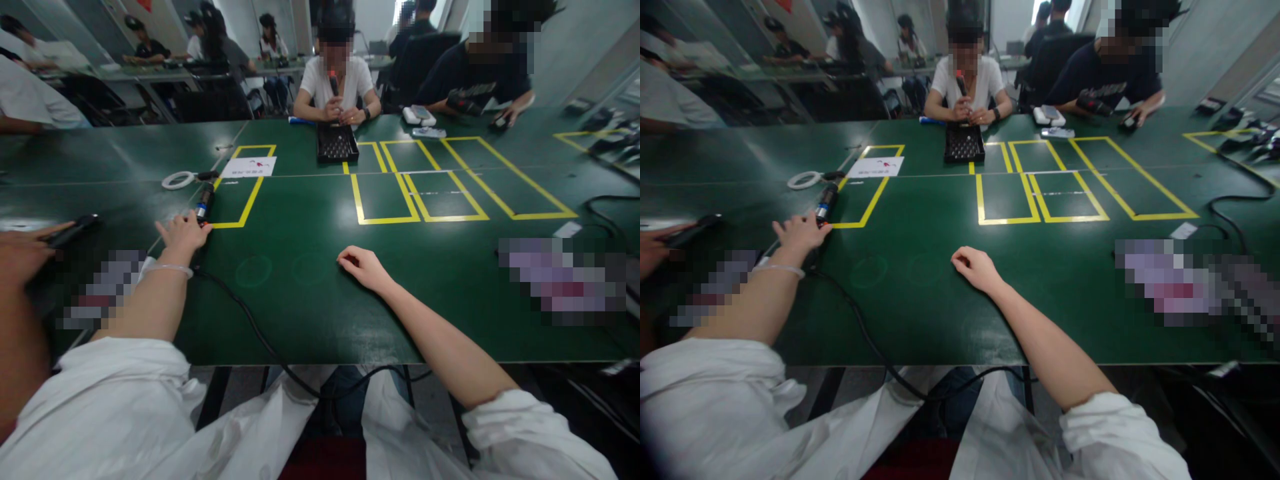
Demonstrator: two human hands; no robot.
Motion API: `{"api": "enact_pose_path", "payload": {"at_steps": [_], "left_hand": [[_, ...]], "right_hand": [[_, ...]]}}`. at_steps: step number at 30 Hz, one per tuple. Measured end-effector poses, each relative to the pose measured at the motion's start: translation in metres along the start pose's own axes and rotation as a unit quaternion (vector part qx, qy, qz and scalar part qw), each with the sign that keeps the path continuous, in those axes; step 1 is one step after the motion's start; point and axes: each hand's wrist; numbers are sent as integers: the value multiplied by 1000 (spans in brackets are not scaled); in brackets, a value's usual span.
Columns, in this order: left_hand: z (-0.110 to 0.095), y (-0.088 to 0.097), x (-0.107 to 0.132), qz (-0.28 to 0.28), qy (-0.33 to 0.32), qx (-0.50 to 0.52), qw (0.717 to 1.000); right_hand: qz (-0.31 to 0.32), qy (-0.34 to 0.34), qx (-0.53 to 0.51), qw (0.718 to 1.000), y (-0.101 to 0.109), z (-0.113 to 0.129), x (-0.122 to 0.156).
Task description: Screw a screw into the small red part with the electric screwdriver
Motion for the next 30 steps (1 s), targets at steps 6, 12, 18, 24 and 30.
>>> {"api": "enact_pose_path", "payload": {"at_steps": [6, 12, 18, 24, 30], "left_hand": [[-7, 7, 8, -54, -11, -37, 998], [-15, 13, 22, -91, 20, -28, 995], [-17, 20, 10, -90, 94, 17, 991], [-89, 32, 25, -108, 34, 368, 923], [-185, 58, 112, 149, -102, 603, 777]], "right_hand": [[5, 2, 0, 1000, 0, 2, -1], [9, -1, 2, 1000, -1, 3, -1], [14, 1, 5, 1000, -1, 2, -1], [18, -1, 10, 1000, -1, 2, -1], [22, -20, -33, 999, 0, 0, 1]]}}
Point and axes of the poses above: each hand's wrist, its own x-axis away from the middle knuckle, its own y-axis out of the back of the hand, z = x × y, and after that the axes turned 15 degrees about -z, right-handed
